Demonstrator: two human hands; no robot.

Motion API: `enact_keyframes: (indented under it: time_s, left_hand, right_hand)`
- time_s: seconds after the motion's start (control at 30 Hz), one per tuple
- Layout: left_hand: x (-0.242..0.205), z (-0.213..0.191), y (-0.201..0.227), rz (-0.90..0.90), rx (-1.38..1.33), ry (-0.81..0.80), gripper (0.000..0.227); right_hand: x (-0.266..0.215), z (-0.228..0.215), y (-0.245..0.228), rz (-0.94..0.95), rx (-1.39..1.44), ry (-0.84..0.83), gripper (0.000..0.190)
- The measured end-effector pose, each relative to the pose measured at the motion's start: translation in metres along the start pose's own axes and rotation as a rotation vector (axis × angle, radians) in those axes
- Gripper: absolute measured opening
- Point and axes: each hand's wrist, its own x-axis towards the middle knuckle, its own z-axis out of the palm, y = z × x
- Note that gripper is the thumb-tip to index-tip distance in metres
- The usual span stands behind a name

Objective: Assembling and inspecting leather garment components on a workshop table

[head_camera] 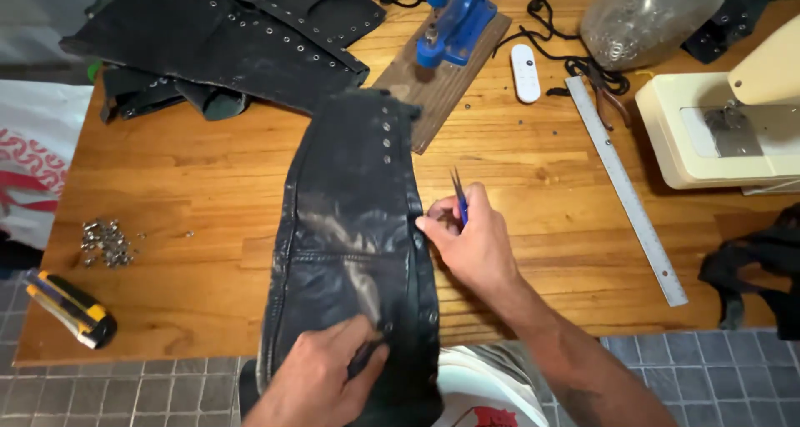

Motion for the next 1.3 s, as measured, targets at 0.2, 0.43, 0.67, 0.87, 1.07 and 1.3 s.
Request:
enact_keyframes:
  time_s: [0.2,0.43,0.67,0.87,1.07,1.3]
  left_hand:
    - [0.004,-0.04,0.042,-0.278,0.321,-0.535,0.032]
    - [0.07,-0.009,0.019,-0.059,0.579,0.044,0.05]
    - [0.122,0.019,-0.022,-0.12,0.673,0.029,0.049]
    - [0.136,0.009,-0.026,-0.217,0.648,-0.018,0.057]
    - [0.137,0.026,-0.053,-0.183,0.553,0.114,0.037]
    - [0.133,0.024,-0.063,-0.133,0.318,0.286,0.021]
  right_hand:
    - [-0.031,-0.01,0.006,0.036,-0.226,-0.116,0.045]
    - [-0.056,-0.027,0.018,-0.053,-0.342,-0.178,0.034]
    - [-0.053,-0.031,0.045,-0.196,-0.484,-0.102,0.036]
    - [-0.045,-0.035,0.035,-0.286,-0.552,-0.132,0.043]
    - [-0.034,-0.015,0.034,-0.471,-0.45,0.024,0.032]
    - [-0.024,0.009,0.019,-0.717,-0.482,0.256,0.026]
